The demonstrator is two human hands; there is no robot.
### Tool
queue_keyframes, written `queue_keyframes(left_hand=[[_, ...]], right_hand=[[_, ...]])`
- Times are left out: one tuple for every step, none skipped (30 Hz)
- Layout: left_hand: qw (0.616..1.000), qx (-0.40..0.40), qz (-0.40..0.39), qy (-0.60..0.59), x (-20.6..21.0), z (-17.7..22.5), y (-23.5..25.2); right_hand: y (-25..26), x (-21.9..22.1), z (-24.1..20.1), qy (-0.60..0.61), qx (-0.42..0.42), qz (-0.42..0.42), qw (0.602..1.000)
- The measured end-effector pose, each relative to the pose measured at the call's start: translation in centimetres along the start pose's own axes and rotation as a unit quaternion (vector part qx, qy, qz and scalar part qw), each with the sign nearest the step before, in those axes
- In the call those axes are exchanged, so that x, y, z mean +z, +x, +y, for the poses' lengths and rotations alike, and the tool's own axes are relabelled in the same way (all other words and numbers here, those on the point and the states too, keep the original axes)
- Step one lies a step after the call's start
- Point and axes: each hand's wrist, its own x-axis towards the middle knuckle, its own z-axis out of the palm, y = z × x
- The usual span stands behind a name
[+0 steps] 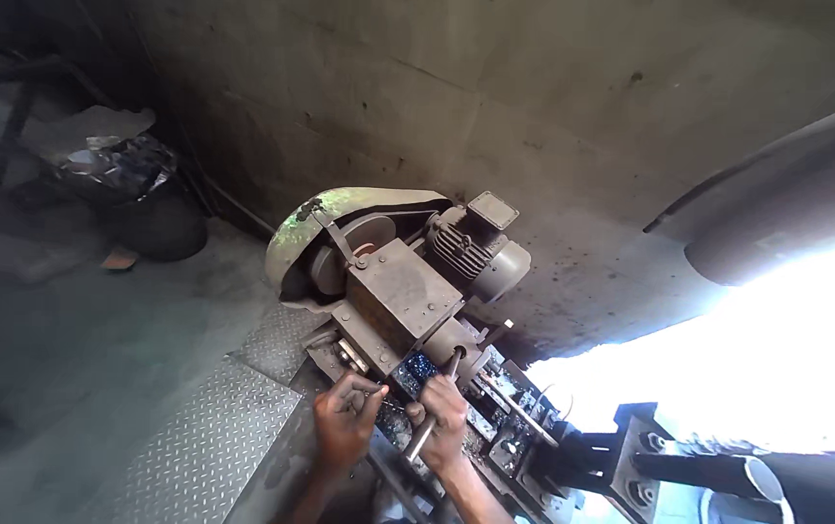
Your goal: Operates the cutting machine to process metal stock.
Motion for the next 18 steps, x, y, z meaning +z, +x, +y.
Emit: queue_keyframes(left_hand=[[1.0,-0.001,0.001,0.001,0.0,0.1,0.0],[1.0,-0.002,0.001,-0.001,0.1,0.1,0.1],[1.0,-0.003,-0.001,0.0,0.1,0.2,0.2],[1.0,-0.004,-0.004,-0.001,0.1,0.2,0.3],[1.0,-0.005,-0.006,-0.004,0.0,0.2,0.3],[1.0,-0.005,-0.005,-0.005,0.1,0.1,0.3],[1.0,-0.007,-0.002,-0.006,0.1,0.2,0.2],[1.0,-0.009,0.001,-0.004,0.0,0.2,0.1],[1.0,-0.01,0.003,-0.003,0.0,0.2,0.1],[1.0,-0.012,0.005,-0.002,0.0,0.3,0.2],[1.0,-0.016,0.007,-0.001,0.0,0.4,0.2],[1.0,-0.022,0.008,-0.002,0.1,0.5,0.2],[1.0,-0.028,0.008,-0.002,0.1,0.5,0.1],[0.999,-0.032,0.008,-0.001,0.1,0.6,0.0],[0.999,-0.032,0.008,-0.002,0.1,0.5,0.0],[0.999,-0.033,0.007,-0.002,0.0,0.5,-0.1],[0.999,-0.033,0.003,-0.004,-0.2,0.4,-0.1],[0.999,-0.032,0.002,-0.007,-0.2,0.4,0.0]], right_hand=[[0.2,0.0,0.2,-0.001,-0.006,0.0,1.0],[0.6,-0.2,0.6,0.002,-0.017,-0.008,1.0],[1.2,-0.6,1.1,0.008,-0.032,-0.027,0.999],[2.1,-1.1,1.2,0.02,-0.041,-0.053,0.998],[3.3,-1.9,1.2,0.042,-0.038,-0.068,0.996],[4.8,-2.8,1.0,0.07,-0.021,-0.06,0.996],[6.4,-3.8,0.7,0.094,0.013,-0.037,0.995],[8.0,-4.8,0.5,0.112,0.06,-0.006,0.992],[9.4,-5.5,0.8,0.127,0.108,0.026,0.986],[10.4,-5.8,1.5,0.135,0.145,0.051,0.979],[10.7,-5.8,2.6,0.138,0.165,0.064,0.974],[10.2,-5.5,4.0,0.131,0.171,0.057,0.975],[9.5,-5.1,5.2,0.118,0.172,0.033,0.977],[9.0,-4.8,5.7,0.105,0.167,0.002,0.98],[9.4,-4.8,5.3,0.094,0.166,-0.028,0.981],[10.3,-5.1,4.2,0.092,0.177,-0.051,0.979],[11.4,-5.8,2.8,0.105,0.19,-0.058,0.974],[12.6,-6.5,1.5,0.126,0.19,-0.052,0.972]])
